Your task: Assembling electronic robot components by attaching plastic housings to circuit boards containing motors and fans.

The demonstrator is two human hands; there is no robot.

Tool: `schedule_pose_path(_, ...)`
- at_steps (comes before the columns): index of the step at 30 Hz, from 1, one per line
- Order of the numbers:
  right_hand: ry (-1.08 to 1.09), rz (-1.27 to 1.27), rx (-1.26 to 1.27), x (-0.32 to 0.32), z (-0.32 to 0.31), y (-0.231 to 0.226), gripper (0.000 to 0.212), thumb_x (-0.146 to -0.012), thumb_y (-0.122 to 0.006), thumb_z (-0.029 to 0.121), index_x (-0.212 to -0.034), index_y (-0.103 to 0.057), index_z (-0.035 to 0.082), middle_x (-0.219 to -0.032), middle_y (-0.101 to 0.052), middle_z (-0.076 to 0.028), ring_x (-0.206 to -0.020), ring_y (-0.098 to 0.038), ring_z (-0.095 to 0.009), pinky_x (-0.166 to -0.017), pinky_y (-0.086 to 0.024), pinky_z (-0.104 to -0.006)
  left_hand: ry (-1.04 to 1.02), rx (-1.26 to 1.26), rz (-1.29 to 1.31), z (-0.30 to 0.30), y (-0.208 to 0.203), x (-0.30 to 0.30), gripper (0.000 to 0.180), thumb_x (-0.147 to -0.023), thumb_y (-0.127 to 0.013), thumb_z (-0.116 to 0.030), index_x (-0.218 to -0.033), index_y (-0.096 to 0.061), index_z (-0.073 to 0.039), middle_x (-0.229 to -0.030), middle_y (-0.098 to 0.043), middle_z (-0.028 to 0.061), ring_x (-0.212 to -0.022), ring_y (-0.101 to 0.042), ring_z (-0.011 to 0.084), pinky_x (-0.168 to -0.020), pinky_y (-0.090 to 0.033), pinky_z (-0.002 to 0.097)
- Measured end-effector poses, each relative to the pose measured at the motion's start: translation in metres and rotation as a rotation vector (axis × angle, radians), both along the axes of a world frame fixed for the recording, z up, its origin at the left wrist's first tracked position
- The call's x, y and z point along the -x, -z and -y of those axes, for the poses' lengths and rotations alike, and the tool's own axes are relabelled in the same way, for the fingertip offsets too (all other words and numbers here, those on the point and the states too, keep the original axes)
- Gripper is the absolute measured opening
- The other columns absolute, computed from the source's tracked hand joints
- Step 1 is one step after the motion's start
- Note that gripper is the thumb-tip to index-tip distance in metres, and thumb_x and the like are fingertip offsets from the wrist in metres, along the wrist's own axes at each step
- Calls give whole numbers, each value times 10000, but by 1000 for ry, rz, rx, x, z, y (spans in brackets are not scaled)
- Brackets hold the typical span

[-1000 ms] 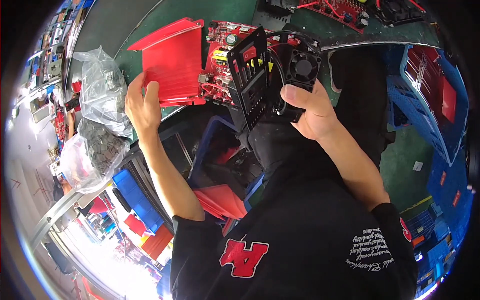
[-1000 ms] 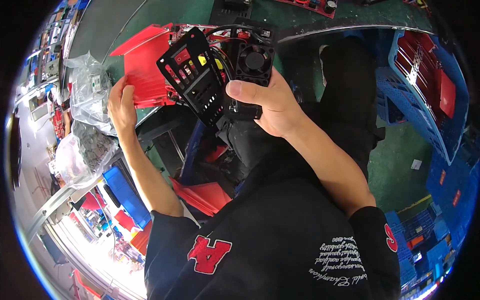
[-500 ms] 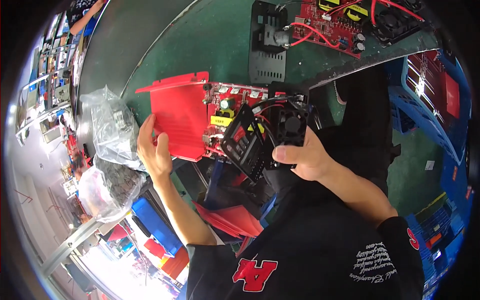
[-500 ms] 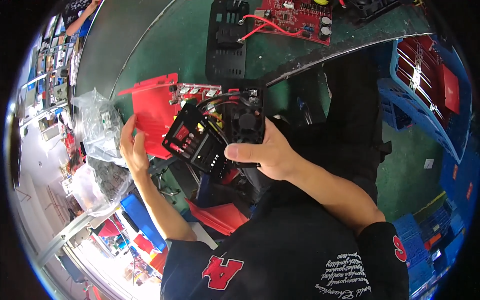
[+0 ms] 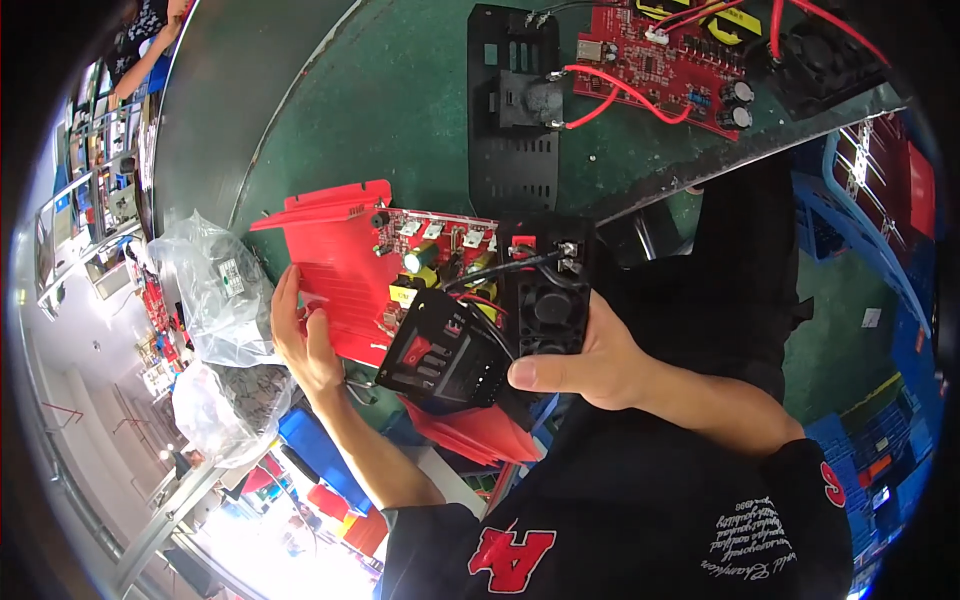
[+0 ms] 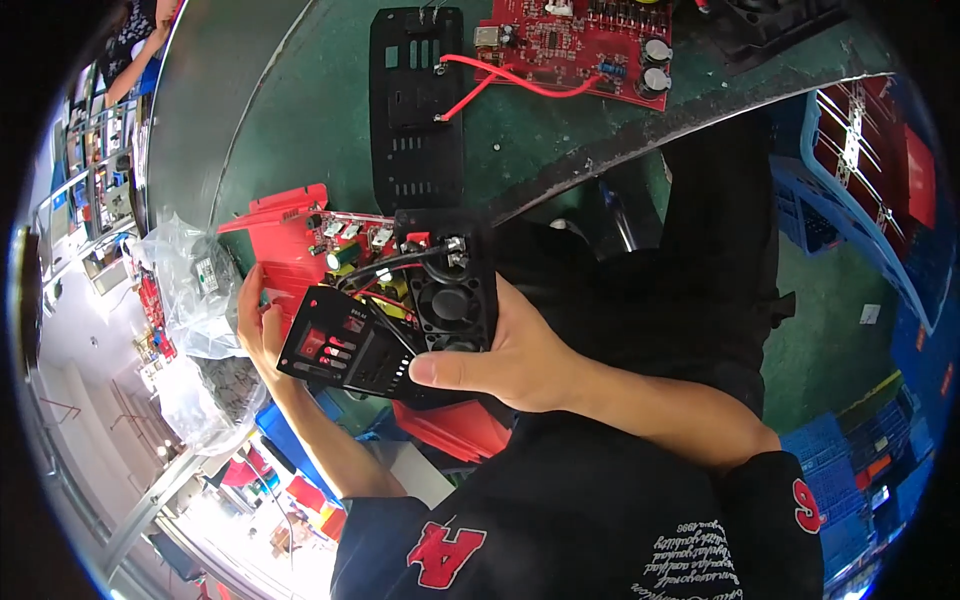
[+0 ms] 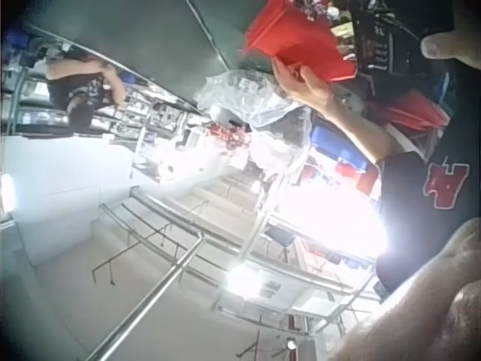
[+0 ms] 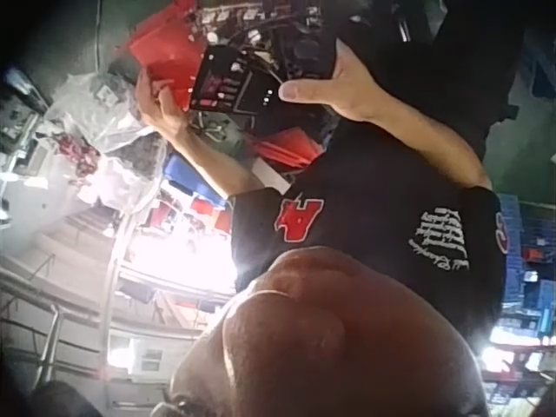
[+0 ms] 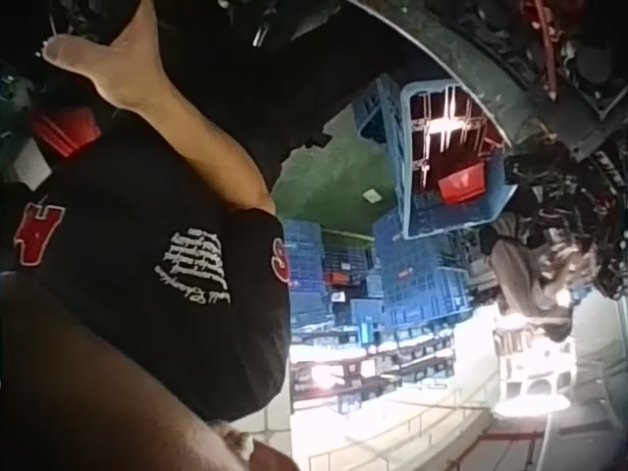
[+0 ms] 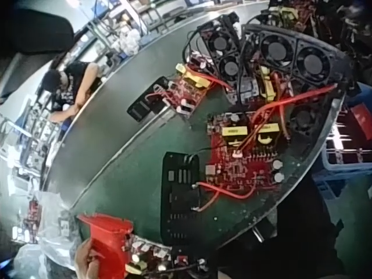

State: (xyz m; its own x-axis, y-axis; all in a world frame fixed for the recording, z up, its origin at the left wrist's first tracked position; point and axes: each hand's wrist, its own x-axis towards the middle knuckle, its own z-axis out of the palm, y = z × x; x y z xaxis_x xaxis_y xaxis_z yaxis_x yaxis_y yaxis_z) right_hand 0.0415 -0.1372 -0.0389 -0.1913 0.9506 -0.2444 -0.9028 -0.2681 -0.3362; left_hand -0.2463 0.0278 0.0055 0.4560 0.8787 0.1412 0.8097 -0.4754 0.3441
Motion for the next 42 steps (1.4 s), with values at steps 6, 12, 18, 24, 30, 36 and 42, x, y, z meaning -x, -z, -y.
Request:
schedule_pose_path(6, 12, -18, 2, 0, 0, 2, 696, -809, -734, -33, -1392, -360, 33, -1314, -511, -66, -1202, -499, -143, -1020, -424, -330, -175, 147, 92, 4, -10, -27, 554, -771, -472, -146, -1278, -561, 61, -1315, -543, 241, -1139, -572, 305, -909, -471, 342)
schedule_pose_path(12, 3, 22, -8, -2, -3, -1, 690, -804, -740, -32, -1381, -365, 18, -1312, -516, -69, -1188, -502, -133, -1013, -423, -319, -152, 111, 69, 5, -9, -26, 554, -767, -468, -135, -1279, -562, 53, -1316, -544, 235, -1120, -575, 298, -889, -475, 338)
schedule_pose_path(18, -19, 363, 68, -16, -18, -30, 542, -784, -758, -1, -1257, -494, -7, -1142, -603, -52, -1056, -555, -109, -912, -472, -292, -137, 53, 35, 8, -7, -21, 515, -784, -518, -149, -1267, -576, 21, -1298, -568, 204, -1129, -572, 314, -938, -450, 363)
schedule_pose_path(24, -36, 486, 139, -7, -40, -36, 279, -822, -733, 109, -1060, -621, 16, -927, -641, 1, -840, -575, -74, -740, -458, -250, -136, 7, -82, 4, -9, -23, 519, -775, -580, -184, -1251, -568, 23, -1289, -567, 205, -1189, -535, 377, -1024, -404, 420)
schedule_pose_path(30, -77, 486, 9, 22, -72, -56, 273, -859, -689, 118, -1111, -650, 21, -1013, -662, -10, -968, -584, -113, -895, -425, -281, -141, -133, 12, -3, -1, -24, 441, -865, -535, -267, -1174, -592, 41, -1198, -603, 237, -1070, -589, 410, -933, -455, 444)
schedule_pose_path(36, -116, 576, -58, 57, -109, -52, 298, -869, -676, 123, -1137, -632, 1, -1091, -655, -58, -1000, -589, -149, -933, -429, -319, -180, -485, 115, -1, 1, 20, 336, -962, -477, -237, -1055, -621, 52, -1025, -631, 250, -970, -568, 432, -880, -434, 477)
schedule_pose_path(42, 40, 811, -26, 53, -104, -16, 694, -835, -734, 326, -1250, -402, -119, -1120, -605, -193, -1021, -596, -216, -902, -465, -339, -776, 884, 806, 52, -14, -27, 663, -957, -412, -578, -1027, -613, 50, -800, -673, 194, -605, -685, 282, -526, -541, 378)
